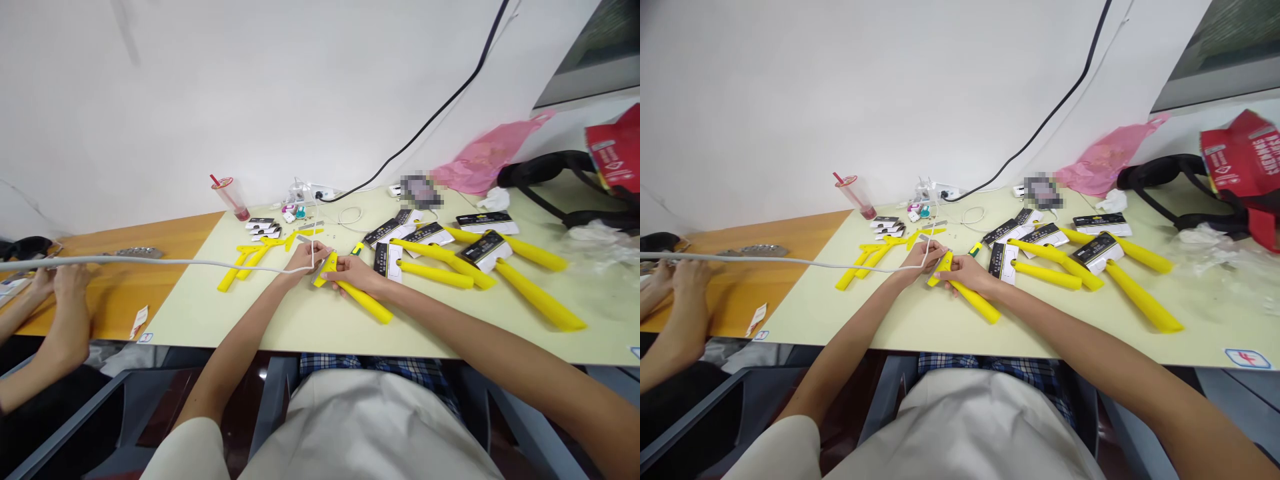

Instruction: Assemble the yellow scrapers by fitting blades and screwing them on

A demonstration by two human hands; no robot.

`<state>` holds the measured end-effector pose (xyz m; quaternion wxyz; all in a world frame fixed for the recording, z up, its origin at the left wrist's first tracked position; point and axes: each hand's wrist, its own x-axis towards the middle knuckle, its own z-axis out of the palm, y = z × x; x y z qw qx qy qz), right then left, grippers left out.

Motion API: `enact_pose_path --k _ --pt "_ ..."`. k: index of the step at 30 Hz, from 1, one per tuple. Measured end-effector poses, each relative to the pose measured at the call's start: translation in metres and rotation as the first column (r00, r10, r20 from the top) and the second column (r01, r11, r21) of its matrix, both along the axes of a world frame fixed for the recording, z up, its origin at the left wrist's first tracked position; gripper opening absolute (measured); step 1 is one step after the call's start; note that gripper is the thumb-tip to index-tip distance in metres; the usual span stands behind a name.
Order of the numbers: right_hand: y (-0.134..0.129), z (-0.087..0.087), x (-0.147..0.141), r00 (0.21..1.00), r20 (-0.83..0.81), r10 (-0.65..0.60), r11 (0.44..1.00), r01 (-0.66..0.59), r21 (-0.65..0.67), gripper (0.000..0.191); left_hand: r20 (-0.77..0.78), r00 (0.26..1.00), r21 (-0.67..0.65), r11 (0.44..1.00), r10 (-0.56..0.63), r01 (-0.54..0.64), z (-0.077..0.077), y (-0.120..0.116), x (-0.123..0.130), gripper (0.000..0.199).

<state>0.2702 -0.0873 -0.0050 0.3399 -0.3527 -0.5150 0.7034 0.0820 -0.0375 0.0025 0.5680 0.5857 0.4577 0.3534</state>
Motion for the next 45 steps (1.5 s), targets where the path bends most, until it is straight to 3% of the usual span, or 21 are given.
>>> enact_pose_path --k 9,19,25,38,42,45 --pt "-0.0002 0.0002 0.0001 1.0 0.01 -0.027 1.0 0.027 -0.014 0.044 0.027 0.998 -0.032 0.998 -0.051 0.052 0.005 -0.0009 -0.0041 0.05" --pt "0.0007 0.0022 0.0012 0.998 -0.007 -0.054 0.999 0.054 0.001 0.047 -0.043 0.999 0.017 0.999 -0.027 0.028 0.0019 -0.0008 -0.0014 0.05" --pt "0.0007 0.0004 0.0017 0.998 -0.041 -0.054 0.998 0.054 0.013 0.049 -0.044 0.996 0.048 0.995 -0.082 0.084 0.0041 -0.0033 0.0001 0.051" --pt "0.0025 -0.0034 0.0001 0.998 -0.02 -0.052 0.998 0.053 0.016 0.046 -0.055 0.996 -0.014 0.997 -0.077 0.076 0.0034 -0.0029 -0.0013 0.049" --pt "0.0027 -0.0024 0.0002 0.996 -0.046 -0.071 0.997 0.072 0.006 0.046 0.016 1.0 -0.034 0.999 0.004 -0.004 0.001 -0.0016 0.0029 0.045" --pt "0.0032 0.0006 0.0012 0.991 -0.084 -0.101 0.995 0.101 -0.005 0.047 0.207 0.973 -0.131 0.989 0.101 -0.074 -0.0019 0.0032 0.0044 0.035"
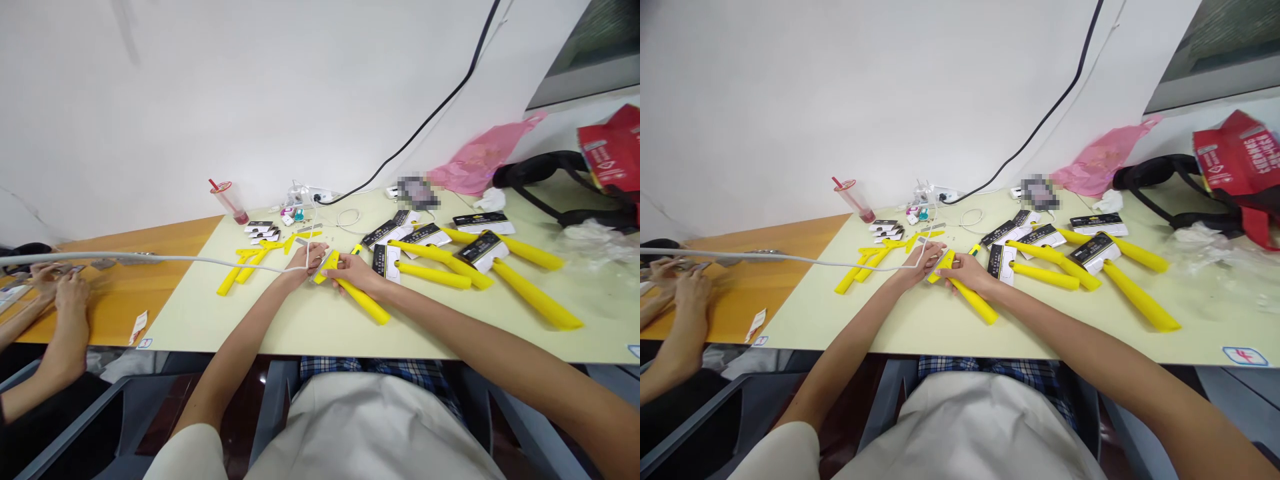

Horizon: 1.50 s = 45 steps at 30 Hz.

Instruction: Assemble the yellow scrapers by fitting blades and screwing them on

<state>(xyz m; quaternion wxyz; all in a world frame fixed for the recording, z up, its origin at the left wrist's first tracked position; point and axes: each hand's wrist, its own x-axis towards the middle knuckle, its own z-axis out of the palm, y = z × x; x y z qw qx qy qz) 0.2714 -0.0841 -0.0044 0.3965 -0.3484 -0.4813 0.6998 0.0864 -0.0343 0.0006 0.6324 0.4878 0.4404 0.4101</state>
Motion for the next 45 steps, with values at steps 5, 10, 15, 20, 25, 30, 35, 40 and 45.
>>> enact_pose_path --k 5,10,15,20,25,30,35,40,45 --pt "0.005 0.006 0.004 0.994 -0.034 -0.103 0.994 0.102 -0.026 0.05 0.286 0.955 -0.245 0.97 0.077 -0.005 -0.001 0.011 -0.005 0.022" --pt "0.009 0.008 0.008 0.979 -0.064 -0.194 0.98 0.191 -0.046 0.049 0.378 0.901 -0.331 0.94 0.211 -0.081 -0.005 0.018 -0.009 0.068" --pt "0.01 0.008 0.009 0.976 -0.087 -0.199 0.98 0.196 -0.044 0.046 0.382 0.91 -0.246 0.967 0.164 -0.071 -0.008 0.019 -0.012 0.063" --pt "0.012 0.006 0.008 0.988 -0.041 -0.147 0.988 0.145 -0.057 0.043 0.349 0.937 -0.12 0.991 -0.008 0.053 -0.009 0.014 -0.015 0.043" --pt "0.01 0.006 0.007 0.997 -0.026 -0.068 0.994 0.065 -0.082 0.042 0.304 0.95 -0.095 0.99 -0.075 0.109 -0.008 0.011 -0.013 0.046" --pt "0.008 0.005 0.006 1.0 -0.023 0.009 0.997 -0.011 -0.072 0.043 0.281 0.951 -0.08 0.985 -0.125 0.153 -0.006 0.007 -0.01 0.046" --pt "0.007 0.001 0.005 0.999 -0.024 0.041 0.996 -0.042 -0.074 0.043 0.299 0.935 -0.051 0.976 -0.189 0.214 -0.007 0.002 -0.005 0.048" --pt "0.007 -0.001 0.004 0.999 -0.046 0.023 0.997 -0.026 -0.07 0.042 0.261 0.937 -0.03 0.968 -0.231 0.248 -0.01 0.001 -0.004 0.051" --pt "0.007 0.0 0.003 0.998 -0.055 -0.003 0.996 -0.002 -0.086 0.041 0.218 0.953 -0.025 0.975 -0.211 0.222 -0.01 0.002 -0.005 0.054"
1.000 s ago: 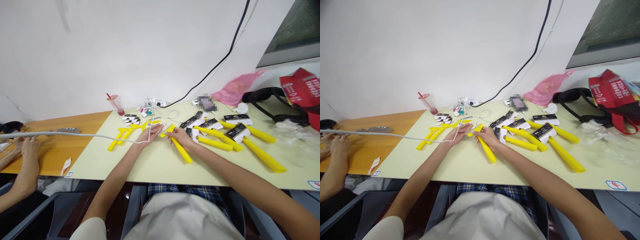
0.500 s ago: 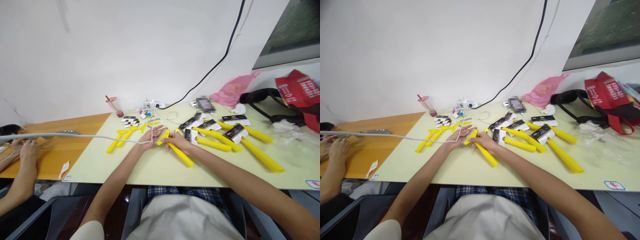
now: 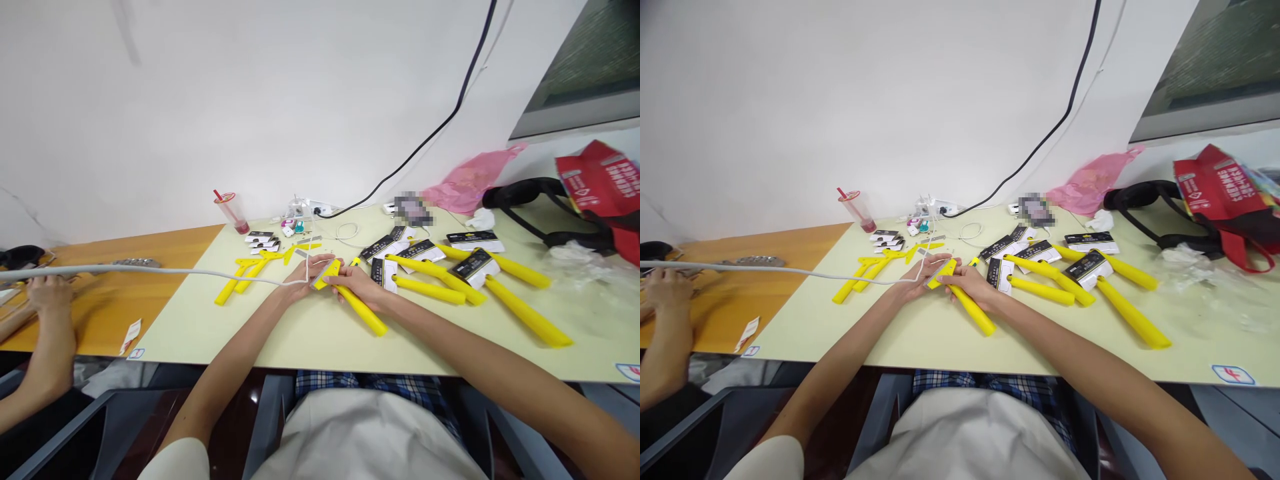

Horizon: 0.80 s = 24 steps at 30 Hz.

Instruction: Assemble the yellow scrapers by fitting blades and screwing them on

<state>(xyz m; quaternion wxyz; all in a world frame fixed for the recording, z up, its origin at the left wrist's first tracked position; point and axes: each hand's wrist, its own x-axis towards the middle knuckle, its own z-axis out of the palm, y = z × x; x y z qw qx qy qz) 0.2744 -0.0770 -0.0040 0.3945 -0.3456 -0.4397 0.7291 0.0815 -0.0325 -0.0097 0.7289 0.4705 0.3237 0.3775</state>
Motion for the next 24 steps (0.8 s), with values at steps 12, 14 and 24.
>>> enact_pose_path --k 12,14,24 --pt "0.003 0.006 0.001 0.996 -0.053 -0.07 0.994 0.065 -0.09 0.036 -0.071 0.98 0.018 0.983 0.184 -0.183 0.0 0.0 0.006 0.047" --pt "0.002 0.007 0.001 0.994 -0.062 -0.091 0.992 0.085 -0.098 0.036 -0.073 0.98 0.024 0.982 0.187 -0.186 0.001 -0.001 0.006 0.046" --pt "0.004 0.007 0.002 0.99 -0.083 -0.117 0.989 0.108 -0.103 0.032 -0.088 0.946 0.194 0.937 0.312 -0.291 0.016 -0.007 0.005 0.052"
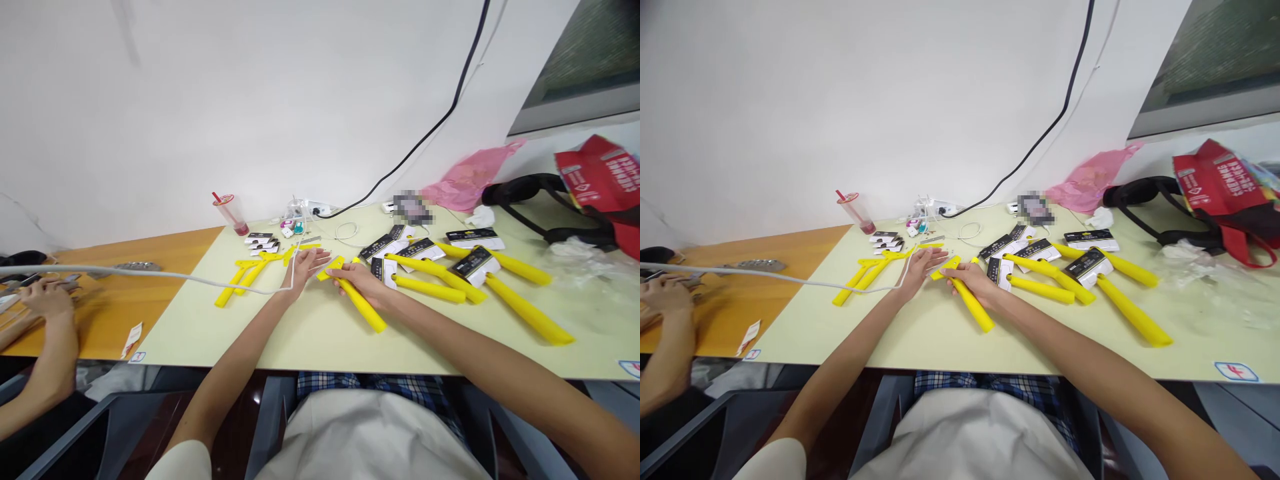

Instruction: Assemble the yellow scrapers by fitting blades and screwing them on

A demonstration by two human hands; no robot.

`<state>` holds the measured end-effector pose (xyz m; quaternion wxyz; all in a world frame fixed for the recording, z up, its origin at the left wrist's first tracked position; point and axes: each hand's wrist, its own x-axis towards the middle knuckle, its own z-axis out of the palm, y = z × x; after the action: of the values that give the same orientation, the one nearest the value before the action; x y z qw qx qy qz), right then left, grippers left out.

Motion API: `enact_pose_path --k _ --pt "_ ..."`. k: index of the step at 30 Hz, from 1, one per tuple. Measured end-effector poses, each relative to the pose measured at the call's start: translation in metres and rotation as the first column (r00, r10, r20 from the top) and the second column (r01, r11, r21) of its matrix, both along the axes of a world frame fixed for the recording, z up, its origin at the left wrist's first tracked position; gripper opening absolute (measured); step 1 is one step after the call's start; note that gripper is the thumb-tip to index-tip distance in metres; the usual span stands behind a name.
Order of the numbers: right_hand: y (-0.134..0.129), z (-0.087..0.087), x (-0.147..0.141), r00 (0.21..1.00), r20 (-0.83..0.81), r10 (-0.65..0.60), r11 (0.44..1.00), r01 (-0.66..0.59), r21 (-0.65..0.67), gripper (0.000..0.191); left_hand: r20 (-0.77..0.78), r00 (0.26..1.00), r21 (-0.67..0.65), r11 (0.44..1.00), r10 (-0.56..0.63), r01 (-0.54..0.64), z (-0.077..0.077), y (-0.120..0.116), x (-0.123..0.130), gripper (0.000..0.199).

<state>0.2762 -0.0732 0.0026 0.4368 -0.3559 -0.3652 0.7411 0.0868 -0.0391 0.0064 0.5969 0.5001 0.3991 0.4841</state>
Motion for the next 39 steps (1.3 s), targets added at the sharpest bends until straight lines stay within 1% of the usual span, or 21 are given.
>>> enact_pose_path --k 2,4,7,9,11,14,17,19,21,24,26,28,33,34,36,39 --pt "0.001 -0.001 0.0 1.0 0.007 -0.013 1.0 0.013 0.001 0.032 -0.094 0.995 0.135 0.991 0.032 -0.019 0.011 -0.005 0.0 0.053" --pt "0.003 -0.002 0.0 0.999 0.016 -0.032 0.999 0.032 0.0 0.031 -0.232 0.97 0.276 0.961 0.067 0.0 0.021 -0.015 0.001 0.048" --pt "0.005 -0.006 0.0 0.998 0.01 -0.068 0.998 0.068 0.003 0.028 -0.412 0.904 0.446 0.89 0.115 0.09 0.032 -0.034 0.008 0.033" --pt "0.006 -0.008 0.0 0.997 -0.018 -0.081 0.996 0.081 0.023 0.025 -0.485 0.867 0.504 0.846 0.11 0.175 0.034 -0.048 0.015 0.028" --pt "0.006 -0.01 0.0 0.996 -0.041 -0.083 0.996 0.085 0.037 0.022 -0.537 0.837 0.516 0.826 0.105 0.227 0.034 -0.058 0.022 0.027" --pt "0.006 -0.01 0.0 0.994 -0.046 -0.1 0.995 0.1 0.018 0.022 -0.566 0.811 0.513 0.834 0.15 0.204 0.031 -0.063 0.028 0.032" --pt "0.006 -0.007 -0.001 0.991 -0.03 -0.13 0.991 0.13 -0.009 0.025 -0.568 0.793 0.519 0.844 0.219 0.138 0.028 -0.058 0.025 0.034" --pt "0.005 -0.003 -0.001 0.992 -0.024 -0.127 0.992 0.127 -0.017 0.025 -0.574 0.775 0.527 0.844 0.264 0.104 0.026 -0.053 0.02 0.034" --pt "0.004 0.0 -0.001 0.993 -0.027 -0.118 0.993 0.118 -0.023 0.023 -0.593 0.747 0.543 0.835 0.301 0.095 0.024 -0.048 0.015 0.034" --pt "0.001 0.004 -0.001 0.992 -0.031 -0.126 0.991 0.125 -0.042 0.023 -0.624 0.708 0.569 0.813 0.332 0.12 0.019 -0.044 0.01 0.034" --pt "0.0 0.005 -0.001 0.991 -0.033 -0.13 0.99 0.128 -0.054 0.024 -0.625 0.703 0.583 0.802 0.338 0.133 0.015 -0.042 0.008 0.033" --pt "-0.001 0.005 -0.001 0.991 -0.038 -0.132 0.99 0.129 -0.058 0.025 -0.618 0.714 0.584 0.8 0.328 0.137 0.012 -0.041 0.009 0.032" --pt "-0.001 0.004 -0.001 0.99 -0.039 -0.137 0.989 0.135 -0.056 0.033 -0.595 0.75 0.548 0.828 0.288 0.117 0.006 -0.041 0.009 0.034" --pt "-0.001 0.004 -0.001 0.99 -0.036 -0.136 0.99 0.134 -0.055 0.035 -0.59 0.754 0.555 0.823 0.289 0.118 0.004 -0.041 0.009 0.033" --pt "-0.001 0.004 -0.001 0.99 -0.024 -0.136 0.989 0.134 -0.056 0.038 -0.581 0.754 0.592 0.795 0.307 0.133 0.0 -0.041 0.008 0.033" --pt "-0.001 0.003 -0.002 0.99 -0.002 -0.142 0.988 0.142 -0.057 0.042 -0.573 0.737 0.669 0.724 0.358 0.169 -0.003 -0.041 0.007 0.032"
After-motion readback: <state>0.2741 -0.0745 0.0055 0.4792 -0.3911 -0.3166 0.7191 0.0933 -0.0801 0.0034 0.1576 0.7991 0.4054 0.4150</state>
